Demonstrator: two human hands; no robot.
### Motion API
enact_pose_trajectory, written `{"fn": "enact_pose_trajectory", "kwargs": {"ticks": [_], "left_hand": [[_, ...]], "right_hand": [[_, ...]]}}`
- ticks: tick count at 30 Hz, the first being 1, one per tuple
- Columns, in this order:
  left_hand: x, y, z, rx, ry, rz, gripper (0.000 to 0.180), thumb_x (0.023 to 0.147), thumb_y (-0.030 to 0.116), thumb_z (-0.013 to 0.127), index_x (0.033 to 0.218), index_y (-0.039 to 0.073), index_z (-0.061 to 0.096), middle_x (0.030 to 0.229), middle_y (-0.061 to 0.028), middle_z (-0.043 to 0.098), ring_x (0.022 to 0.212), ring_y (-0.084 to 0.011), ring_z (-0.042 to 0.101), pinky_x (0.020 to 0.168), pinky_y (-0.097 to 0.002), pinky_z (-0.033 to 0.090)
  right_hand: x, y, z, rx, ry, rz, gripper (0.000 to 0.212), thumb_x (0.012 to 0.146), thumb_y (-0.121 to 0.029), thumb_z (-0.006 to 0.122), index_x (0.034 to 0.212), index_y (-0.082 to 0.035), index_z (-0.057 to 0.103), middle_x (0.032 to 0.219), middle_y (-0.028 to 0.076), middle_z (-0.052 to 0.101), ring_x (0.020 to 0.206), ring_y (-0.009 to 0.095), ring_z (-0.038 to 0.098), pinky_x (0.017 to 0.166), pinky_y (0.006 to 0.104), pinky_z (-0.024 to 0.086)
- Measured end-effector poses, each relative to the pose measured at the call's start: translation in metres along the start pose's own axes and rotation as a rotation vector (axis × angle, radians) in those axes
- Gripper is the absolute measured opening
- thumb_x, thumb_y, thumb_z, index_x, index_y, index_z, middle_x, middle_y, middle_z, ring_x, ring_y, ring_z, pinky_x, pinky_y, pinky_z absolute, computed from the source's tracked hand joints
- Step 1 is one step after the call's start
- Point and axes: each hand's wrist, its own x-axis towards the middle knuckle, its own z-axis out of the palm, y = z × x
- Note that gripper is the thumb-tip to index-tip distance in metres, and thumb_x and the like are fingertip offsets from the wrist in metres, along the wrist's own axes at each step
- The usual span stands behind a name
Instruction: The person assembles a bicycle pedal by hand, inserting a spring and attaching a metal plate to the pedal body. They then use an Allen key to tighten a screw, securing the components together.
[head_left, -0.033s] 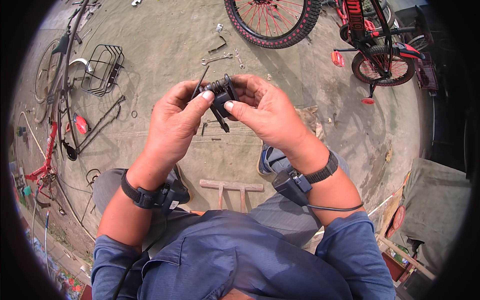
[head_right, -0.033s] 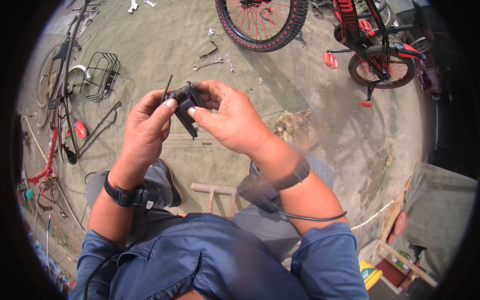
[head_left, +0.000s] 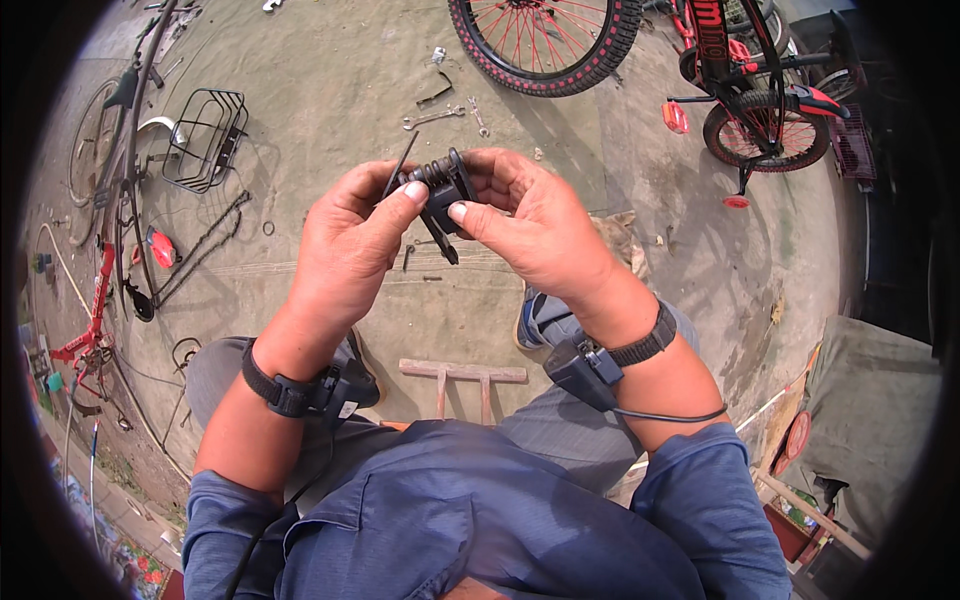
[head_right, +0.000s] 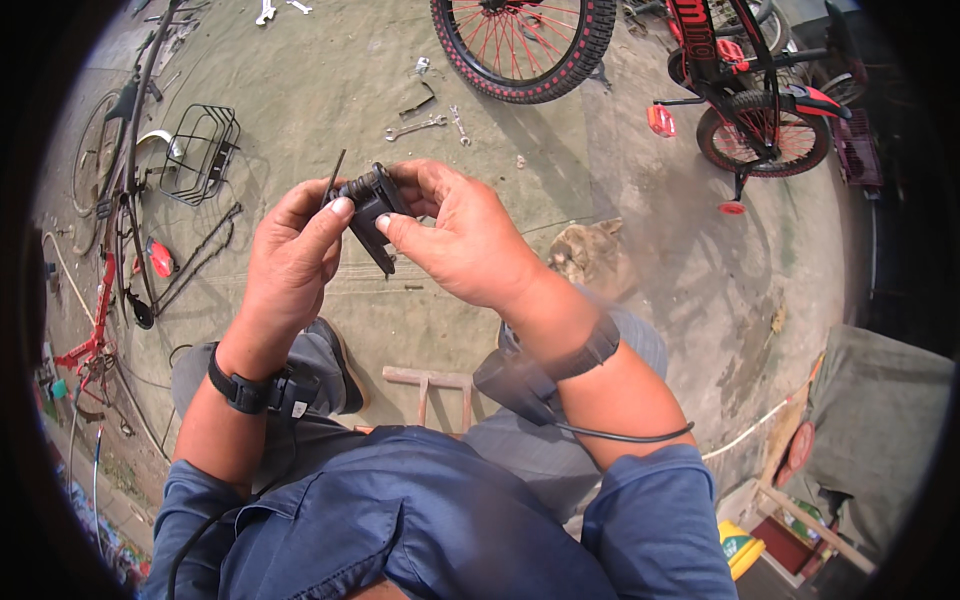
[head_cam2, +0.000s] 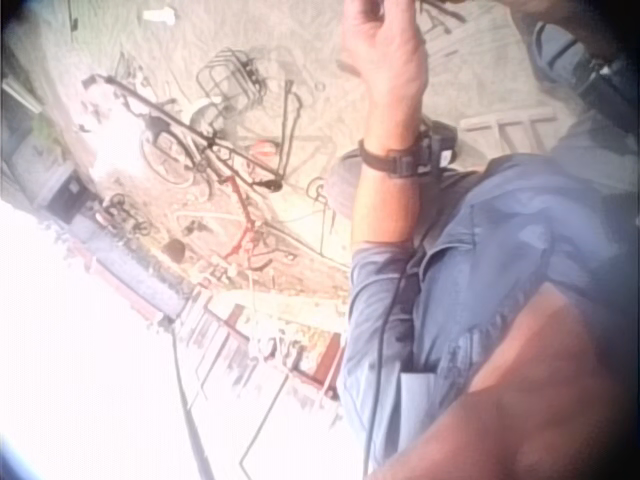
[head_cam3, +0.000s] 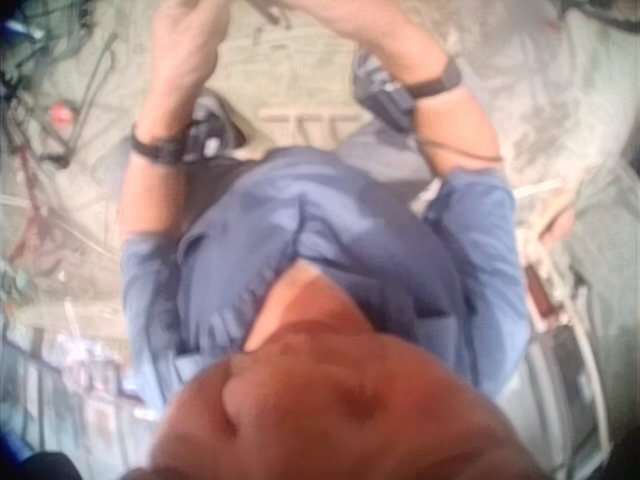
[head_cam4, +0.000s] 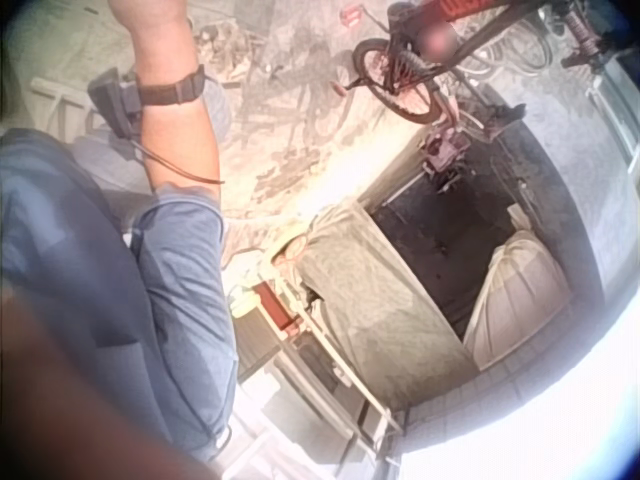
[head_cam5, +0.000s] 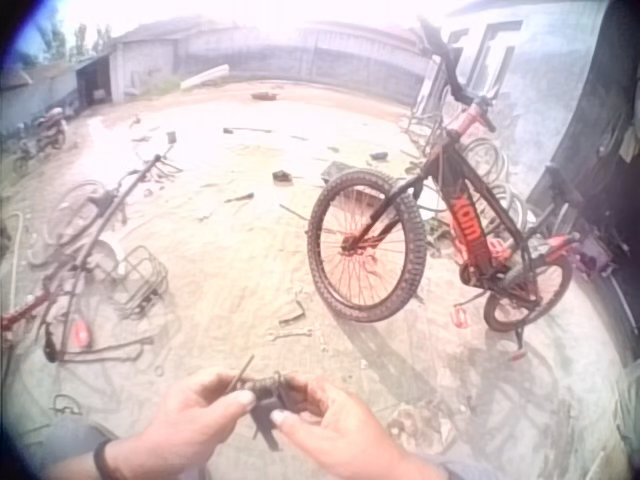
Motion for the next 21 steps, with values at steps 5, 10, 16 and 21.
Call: {"fn": "enact_pose_trajectory", "kwargs": {"ticks": [5,10,16,21], "left_hand": [[-0.001,0.002,0.001,0.016,-0.013,0.014,0.031,0.096,0.02,0.069,0.12,0.001,0.065,0.088,0.0028,0.064,0.059,0.0008,0.044,0.049,-0.0176,0.035],[-0.002,0.004,0.003,0.02,-0.032,0.027,0.032,0.097,0.021,0.069,0.121,0.001,0.065,0.093,0.002,0.065,0.06,0.0008,0.045,0.051,-0.0181,0.036],[-0.002,0.004,0.005,0.011,-0.011,0.052,0.036,0.096,0.024,0.07,0.122,0.0,0.064,0.094,0.0015,0.065,0.06,0.0008,0.045,0.05,-0.0178,0.035],[-0.002,0.006,0.0,-0.016,-0.044,-0.018,0.035,0.096,0.024,0.071,0.12,0.0,0.064,0.088,0.0022,0.064,0.059,0.0005,0.044,0.049,-0.0171,0.035]], "right_hand": [[0.001,-0.001,-0.005,-0.104,-0.015,-0.031,0.043,0.089,-0.003,0.066,0.128,0.008,0.051,0.12,0.014,0.063,0.113,0.019,0.061,0.1,0.0353,0.049],[-0.001,-0.004,-0.005,-0.045,-0.003,-0.028,0.043,0.088,-0.003,0.068,0.128,0.007,0.052,0.12,0.014,0.063,0.113,0.019,0.061,0.1,0.0352,0.049],[-0.001,-0.008,-0.005,-0.02,-0.004,-0.016,0.046,0.089,-0.005,0.071,0.128,0.007,0.051,0.12,0.013,0.063,0.111,0.018,0.061,0.098,0.0339,0.051],[-0.001,-0.011,-0.006,0.009,-0.021,0.023,0.048,0.09,-0.007,0.072,0.13,0.008,0.05,0.119,0.012,0.063,0.106,0.016,0.063,0.091,0.0309,0.054]]}}
